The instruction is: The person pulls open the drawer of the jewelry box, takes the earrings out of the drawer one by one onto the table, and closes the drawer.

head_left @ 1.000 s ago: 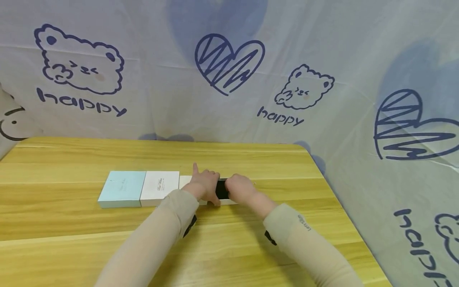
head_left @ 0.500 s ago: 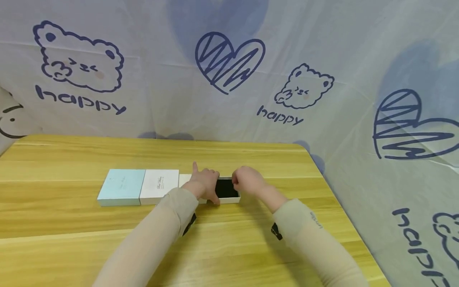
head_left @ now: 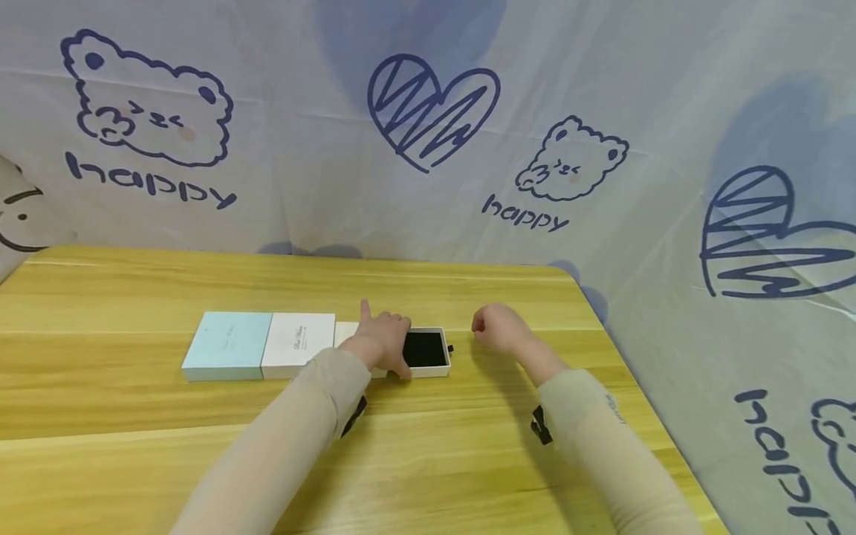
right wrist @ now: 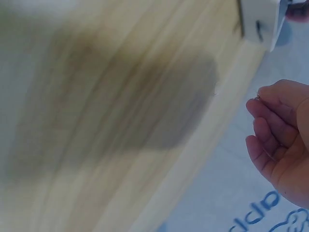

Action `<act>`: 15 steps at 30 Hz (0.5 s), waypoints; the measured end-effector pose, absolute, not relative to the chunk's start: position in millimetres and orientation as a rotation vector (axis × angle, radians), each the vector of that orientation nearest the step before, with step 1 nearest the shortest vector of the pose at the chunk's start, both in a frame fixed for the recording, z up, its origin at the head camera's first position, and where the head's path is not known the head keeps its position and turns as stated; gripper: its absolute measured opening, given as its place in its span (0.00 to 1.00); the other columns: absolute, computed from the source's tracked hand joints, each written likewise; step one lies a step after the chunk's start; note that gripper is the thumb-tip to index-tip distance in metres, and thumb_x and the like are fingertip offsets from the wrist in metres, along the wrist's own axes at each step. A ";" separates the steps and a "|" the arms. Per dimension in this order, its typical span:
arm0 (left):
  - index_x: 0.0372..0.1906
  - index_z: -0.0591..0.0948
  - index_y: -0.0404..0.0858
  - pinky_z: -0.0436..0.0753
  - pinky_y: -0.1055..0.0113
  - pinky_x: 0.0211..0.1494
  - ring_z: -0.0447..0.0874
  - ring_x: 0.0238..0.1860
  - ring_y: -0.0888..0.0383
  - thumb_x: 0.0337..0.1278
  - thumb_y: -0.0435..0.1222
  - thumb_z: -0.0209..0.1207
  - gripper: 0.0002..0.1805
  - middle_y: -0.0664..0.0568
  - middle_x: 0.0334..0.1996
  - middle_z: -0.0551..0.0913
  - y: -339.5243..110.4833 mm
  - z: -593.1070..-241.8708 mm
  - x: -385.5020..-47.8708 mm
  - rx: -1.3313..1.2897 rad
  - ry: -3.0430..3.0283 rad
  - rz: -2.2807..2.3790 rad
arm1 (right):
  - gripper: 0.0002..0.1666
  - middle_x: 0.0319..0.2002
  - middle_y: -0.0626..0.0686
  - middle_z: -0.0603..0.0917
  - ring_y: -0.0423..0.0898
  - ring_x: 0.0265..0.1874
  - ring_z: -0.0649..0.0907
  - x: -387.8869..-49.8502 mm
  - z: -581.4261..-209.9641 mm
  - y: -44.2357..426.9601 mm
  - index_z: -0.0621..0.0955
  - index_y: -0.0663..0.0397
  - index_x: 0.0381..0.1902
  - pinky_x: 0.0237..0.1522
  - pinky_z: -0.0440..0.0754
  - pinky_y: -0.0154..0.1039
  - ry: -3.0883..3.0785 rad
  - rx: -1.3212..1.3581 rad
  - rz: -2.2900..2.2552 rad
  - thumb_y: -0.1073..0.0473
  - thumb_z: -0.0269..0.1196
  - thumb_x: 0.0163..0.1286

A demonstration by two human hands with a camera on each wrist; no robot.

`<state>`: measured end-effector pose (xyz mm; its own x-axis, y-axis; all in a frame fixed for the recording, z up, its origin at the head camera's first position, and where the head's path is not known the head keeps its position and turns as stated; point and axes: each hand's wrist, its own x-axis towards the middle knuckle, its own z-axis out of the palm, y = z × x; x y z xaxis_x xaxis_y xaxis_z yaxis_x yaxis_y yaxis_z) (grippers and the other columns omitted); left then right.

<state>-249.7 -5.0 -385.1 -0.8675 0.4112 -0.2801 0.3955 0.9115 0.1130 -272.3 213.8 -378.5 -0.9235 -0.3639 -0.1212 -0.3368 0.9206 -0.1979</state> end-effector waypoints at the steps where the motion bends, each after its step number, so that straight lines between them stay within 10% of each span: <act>1: 0.66 0.66 0.40 0.38 0.36 0.71 0.65 0.67 0.48 0.39 0.58 0.68 0.48 0.47 0.66 0.69 -4.9 -385.0 -249.7 0.599 2.775 0.075 | 0.06 0.34 0.56 0.85 0.49 0.33 0.82 -273.2 -380.8 216.9 0.84 0.62 0.32 0.40 0.80 0.43 2.927 -0.524 -0.253 0.65 0.60 0.62; 15: 0.66 0.66 0.40 0.39 0.36 0.71 0.65 0.67 0.48 0.39 0.58 0.68 0.49 0.47 0.66 0.69 -4.7 -385.7 -249.8 0.594 2.777 0.072 | 0.07 0.34 0.54 0.86 0.46 0.34 0.82 -273.5 -397.6 226.4 0.84 0.58 0.32 0.40 0.81 0.40 2.883 -0.539 -0.182 0.68 0.59 0.59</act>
<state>-249.8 -4.7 -385.7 -0.8696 0.4072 -0.2792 0.3922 0.9132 0.1105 -273.5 226.4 -397.6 -0.9128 -0.3686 -0.1756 -0.3436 0.9258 -0.1576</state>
